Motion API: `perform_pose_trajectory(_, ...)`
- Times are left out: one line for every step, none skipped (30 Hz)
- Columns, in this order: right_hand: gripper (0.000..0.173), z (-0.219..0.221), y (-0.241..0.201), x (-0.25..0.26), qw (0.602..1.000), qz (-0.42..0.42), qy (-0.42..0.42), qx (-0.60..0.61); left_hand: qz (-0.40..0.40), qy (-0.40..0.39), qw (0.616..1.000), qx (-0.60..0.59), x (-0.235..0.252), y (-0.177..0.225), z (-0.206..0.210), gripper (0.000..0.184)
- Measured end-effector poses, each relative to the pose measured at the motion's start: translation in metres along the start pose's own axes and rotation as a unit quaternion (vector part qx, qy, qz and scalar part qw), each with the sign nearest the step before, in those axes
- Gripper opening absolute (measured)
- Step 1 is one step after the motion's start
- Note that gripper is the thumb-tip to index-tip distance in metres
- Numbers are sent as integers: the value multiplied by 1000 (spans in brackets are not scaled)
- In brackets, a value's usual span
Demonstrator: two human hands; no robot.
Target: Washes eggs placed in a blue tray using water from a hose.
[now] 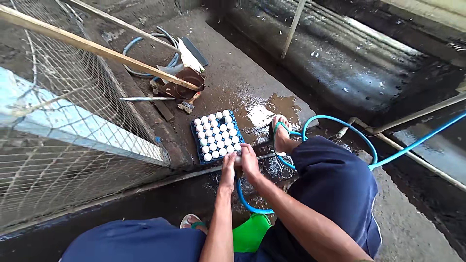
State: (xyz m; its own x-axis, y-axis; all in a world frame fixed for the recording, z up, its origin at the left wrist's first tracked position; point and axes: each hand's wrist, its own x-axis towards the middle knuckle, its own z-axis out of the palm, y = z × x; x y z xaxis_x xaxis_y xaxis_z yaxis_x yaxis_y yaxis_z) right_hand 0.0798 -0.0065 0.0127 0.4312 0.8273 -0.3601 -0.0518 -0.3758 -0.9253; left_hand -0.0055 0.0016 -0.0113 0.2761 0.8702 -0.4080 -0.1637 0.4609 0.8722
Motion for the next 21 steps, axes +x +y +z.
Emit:
perform_pose_trajectory(46, 4, 6, -10, 995, -85, -5, -52, 14, 12, 1000, -6, -1, 0, 2, 40)
perform_pose_trajectory(46, 9, 13, -14, 984, -161, -3, -75, 23, 16, 1000, -7, -4, 3, 4, 44)
perform_pose_trajectory(45, 12, 19, -13, 979, -190, 4, -78, 25, 5, 1000, -3, -7, 4, 4, 46)
perform_pose_trajectory(45, 11, 18, -9, 985, -157, 6, -66, 15, -1, 1000, 11, -10, 4, 5, 48)
perform_pose_trajectory(45, 7, 13, -2, 995, -93, 11, -40, 8, 0, 999, 34, -10, 3, 5, 52)
perform_pose_trajectory(45, 4, 6, 5, 999, -28, 22, -13, 14, 17, 998, 55, -8, 2, 9, 53)
perform_pose_trajectory(44, 3, 3, 8, 999, 12, 33, 2, 28, 34, 996, 73, -9, 1, 12, 53)
perform_pose_trajectory(44, 3, 1, 3, 1000, 17, 24, -2, 45, 46, 995, 77, -11, 0, 14, 53)
perform_pose_trajectory(44, 4, 1, -6, 1000, -5, 3, -13, 69, 53, 993, 79, -12, 0, 16, 51)
perform_pose_trajectory(44, 3, 2, -13, 999, -36, -18, -20, 75, 56, 993, 74, -14, 2, 18, 49)
perform_pose_trajectory(44, 1, 2, -14, 998, -52, -20, -26, 65, 45, 995, 60, -16, 4, 18, 48)
perform_pose_trajectory(44, -3, -1, -8, 999, -39, -9, -29, 44, 24, 998, 47, -17, 6, 18, 49)
perform_pose_trajectory(43, -6, -4, 0, 1000, -6, 7, -19, 28, 16, 999, 43, -17, 6, 19, 51)
perform_pose_trajectory(42, -7, -6, 5, 999, 33, 23, -4, 24, 24, 998, 48, -15, 4, 21, 51)
perform_pose_trajectory(42, -4, -8, 3, 999, 44, 25, -2, 29, 31, 997, 57, -15, 5, 21, 51)
perform_pose_trajectory(42, -1, -7, -5, 1000, 19, 15, -10, 51, 39, 995, 77, -15, 7, 20, 48)
perform_pose_trajectory(42, 2, -5, -13, 1000, -21, -4, -14, 75, 41, 991, 106, -15, 6, 17, 46)
perform_pose_trajectory(42, 2, -2, -15, 999, -50, -11, -10, 77, 39, 991, 97, -16, 5, 15, 45)
perform_pose_trajectory(42, 0, 0, -10, 999, -51, -10, 3, 56, 31, 996, 64, -17, 4, 15, 46)
perform_pose_trajectory(43, -3, 0, 2, 999, -35, -1, 26, 25, 29, 999, 34, -17, 7, 18, 49)
perform_pose_trajectory(43, -5, 0, 13, 999, -5, 10, 46, 14, 34, 999, 22, -15, 8, 22, 50)
